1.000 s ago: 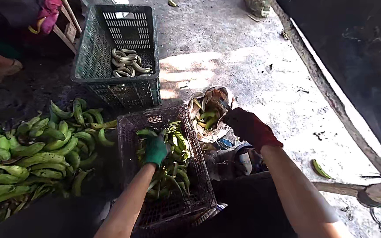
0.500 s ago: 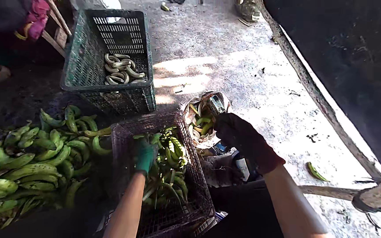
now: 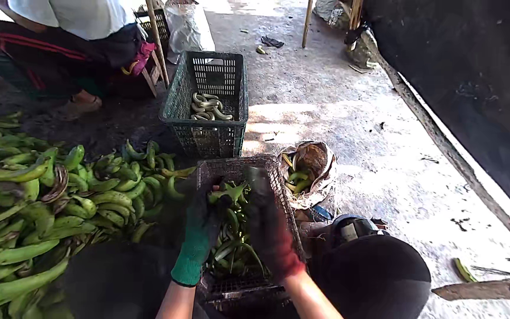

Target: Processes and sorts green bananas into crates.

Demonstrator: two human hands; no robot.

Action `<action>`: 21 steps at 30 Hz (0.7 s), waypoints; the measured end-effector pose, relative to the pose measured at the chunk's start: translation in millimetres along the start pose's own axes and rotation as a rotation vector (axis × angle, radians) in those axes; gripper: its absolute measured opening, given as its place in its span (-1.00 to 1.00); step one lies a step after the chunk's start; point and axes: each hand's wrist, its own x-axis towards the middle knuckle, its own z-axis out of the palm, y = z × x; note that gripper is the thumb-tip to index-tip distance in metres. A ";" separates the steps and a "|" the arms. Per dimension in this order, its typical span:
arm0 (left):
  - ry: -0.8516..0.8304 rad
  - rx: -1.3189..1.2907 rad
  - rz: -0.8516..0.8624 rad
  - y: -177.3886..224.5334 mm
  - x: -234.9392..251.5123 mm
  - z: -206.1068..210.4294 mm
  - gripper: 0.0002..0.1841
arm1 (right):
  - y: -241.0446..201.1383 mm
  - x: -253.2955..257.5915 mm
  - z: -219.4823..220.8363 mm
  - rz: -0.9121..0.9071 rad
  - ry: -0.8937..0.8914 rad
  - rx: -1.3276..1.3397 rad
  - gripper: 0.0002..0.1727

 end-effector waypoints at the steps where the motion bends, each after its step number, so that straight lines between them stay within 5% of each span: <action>1: -0.002 -0.017 0.023 7.6 -5.2 -6.5 -0.46 | 15.1 -13.3 12.3 0.235 -0.304 0.064 -0.52; 3: 0.001 -0.130 0.085 21.2 -3.7 -24.3 -0.41 | 46.5 -35.6 39.1 0.468 -0.606 0.278 -0.57; 8: 0.225 -0.887 -0.239 1.4 21.3 -25.0 -0.65 | 8.5 -14.2 18.5 0.414 -0.288 0.419 -0.56; 13: 0.384 -0.869 -0.276 -3.8 20.3 -5.4 -0.68 | -14.7 -21.6 12.0 0.079 -0.208 0.174 -0.53; 21: 0.207 -0.943 -0.210 -16.1 7.4 -6.7 -0.57 | -13.1 -40.2 20.0 0.114 -0.249 0.003 -0.49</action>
